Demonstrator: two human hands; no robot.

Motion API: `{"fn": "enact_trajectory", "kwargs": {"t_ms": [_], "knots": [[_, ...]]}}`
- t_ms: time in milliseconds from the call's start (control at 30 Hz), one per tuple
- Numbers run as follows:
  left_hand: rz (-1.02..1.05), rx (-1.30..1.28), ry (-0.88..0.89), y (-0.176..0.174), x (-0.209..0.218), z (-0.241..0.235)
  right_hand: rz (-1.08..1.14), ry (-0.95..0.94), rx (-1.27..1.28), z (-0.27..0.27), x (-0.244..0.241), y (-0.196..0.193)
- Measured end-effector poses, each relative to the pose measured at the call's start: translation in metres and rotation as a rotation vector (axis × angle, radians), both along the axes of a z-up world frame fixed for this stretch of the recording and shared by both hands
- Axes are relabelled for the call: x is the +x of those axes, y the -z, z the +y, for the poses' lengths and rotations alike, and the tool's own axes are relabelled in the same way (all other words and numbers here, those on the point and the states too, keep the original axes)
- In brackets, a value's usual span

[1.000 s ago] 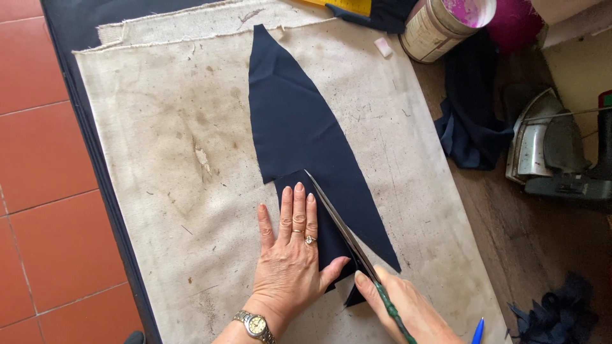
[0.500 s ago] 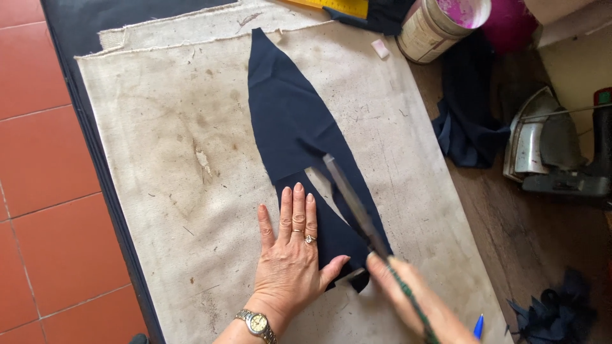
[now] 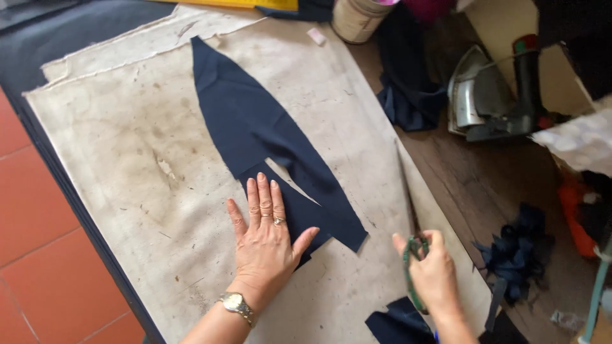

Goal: A person uses large tailor's scissors to cut out a pattern piece from dark blue fabric on a padded work table.

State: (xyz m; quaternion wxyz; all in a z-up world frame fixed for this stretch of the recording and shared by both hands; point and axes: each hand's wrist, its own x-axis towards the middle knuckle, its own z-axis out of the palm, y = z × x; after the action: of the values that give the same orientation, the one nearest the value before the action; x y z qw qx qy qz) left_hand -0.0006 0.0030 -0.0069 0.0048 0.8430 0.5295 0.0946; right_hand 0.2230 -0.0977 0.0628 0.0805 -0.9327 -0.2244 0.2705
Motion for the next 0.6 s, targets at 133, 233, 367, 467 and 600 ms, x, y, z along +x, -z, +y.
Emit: {"fn": "enact_trajectory", "kwargs": {"t_ms": [133,233,367,467,600], "knots": [[-0.146,0.118,0.116,-0.02,-0.005,0.04,-0.145,-0.044,0.087,-0.03,-0.001,0.029],[-0.19,0.211,0.295,-0.025,0.0,0.099,-0.178,-0.088,0.22,-0.044,-0.005,0.042],[0.059,0.001,0.48,0.001,0.017,0.177,-0.162,-0.028,0.206,-0.038,-0.022,0.026],[0.148,0.319,0.494,0.015,0.012,0.23,-0.299,-0.103,0.301,-0.05,-0.018,0.048],[-0.287,0.096,0.251,-0.024,-0.024,0.326,-0.44,-0.196,0.442,-0.064,-0.023,0.059]]}}
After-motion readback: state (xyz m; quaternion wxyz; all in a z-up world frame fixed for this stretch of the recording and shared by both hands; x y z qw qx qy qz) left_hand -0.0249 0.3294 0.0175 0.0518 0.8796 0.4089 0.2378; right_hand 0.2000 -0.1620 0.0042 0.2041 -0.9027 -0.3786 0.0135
